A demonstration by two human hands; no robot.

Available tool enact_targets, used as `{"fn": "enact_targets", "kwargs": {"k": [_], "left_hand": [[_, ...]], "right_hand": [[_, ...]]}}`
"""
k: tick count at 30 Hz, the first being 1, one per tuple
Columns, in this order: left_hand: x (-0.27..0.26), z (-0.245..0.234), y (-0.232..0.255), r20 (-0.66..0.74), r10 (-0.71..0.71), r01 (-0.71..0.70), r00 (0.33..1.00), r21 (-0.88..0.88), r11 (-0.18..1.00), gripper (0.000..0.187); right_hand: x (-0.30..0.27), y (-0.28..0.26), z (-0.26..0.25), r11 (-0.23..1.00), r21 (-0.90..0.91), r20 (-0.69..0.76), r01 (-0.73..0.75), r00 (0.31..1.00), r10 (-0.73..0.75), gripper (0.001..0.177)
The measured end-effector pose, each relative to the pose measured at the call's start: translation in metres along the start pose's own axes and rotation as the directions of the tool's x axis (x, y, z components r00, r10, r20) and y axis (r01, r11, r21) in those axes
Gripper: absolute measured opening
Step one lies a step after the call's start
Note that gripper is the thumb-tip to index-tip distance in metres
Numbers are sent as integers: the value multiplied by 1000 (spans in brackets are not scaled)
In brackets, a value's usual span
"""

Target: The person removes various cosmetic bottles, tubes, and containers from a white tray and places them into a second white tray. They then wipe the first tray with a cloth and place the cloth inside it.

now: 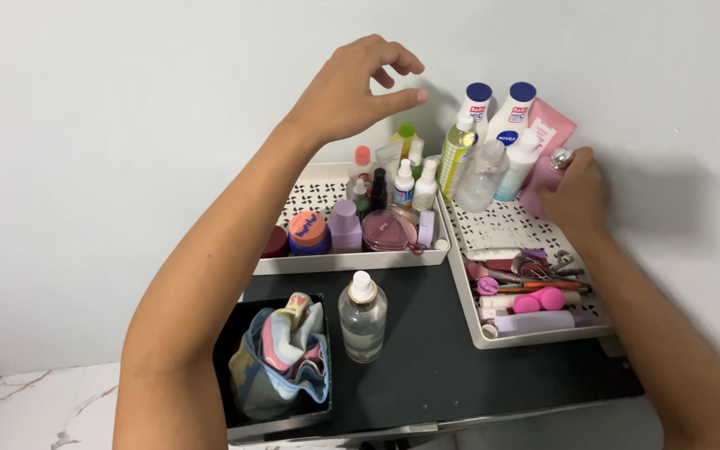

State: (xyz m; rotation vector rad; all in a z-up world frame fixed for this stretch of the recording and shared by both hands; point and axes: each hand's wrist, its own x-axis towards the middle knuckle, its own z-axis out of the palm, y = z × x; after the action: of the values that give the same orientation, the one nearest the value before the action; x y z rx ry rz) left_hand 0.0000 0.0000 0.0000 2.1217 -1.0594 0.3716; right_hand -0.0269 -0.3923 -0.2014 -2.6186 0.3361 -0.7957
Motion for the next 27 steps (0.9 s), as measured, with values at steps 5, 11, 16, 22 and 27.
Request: {"fn": "enact_targets", "kwargs": {"k": [5, 11, 16, 22, 27], "left_hand": [[-7, -7, -5, 35, 5, -5, 999, -12, 1000, 31], [-19, -13, -29, 81, -14, 5, 997, 117, 993, 33], [-45, -6, -70, -127, 167, 69, 978, 946, 316, 76], [-64, 30, -123, -58, -180, 123, 982, 919, 375, 98], [-70, 55, -138, 30, -469, 272, 883, 780, 564, 77]], "right_hand": [[-11, -22, -20, 1000, 3, 33, 16, 999, -17, 66], [-11, -43, -26, 861, -433, -243, 266, 885, -396, 75], [-18, -141, -63, 711, -282, -554, 645, 495, -669, 43], [-1, -238, -16, 532, -305, -175, 790, 502, -847, 35], [24, -269, 85, 678, -231, 373, 698, 707, -601, 23]]}}
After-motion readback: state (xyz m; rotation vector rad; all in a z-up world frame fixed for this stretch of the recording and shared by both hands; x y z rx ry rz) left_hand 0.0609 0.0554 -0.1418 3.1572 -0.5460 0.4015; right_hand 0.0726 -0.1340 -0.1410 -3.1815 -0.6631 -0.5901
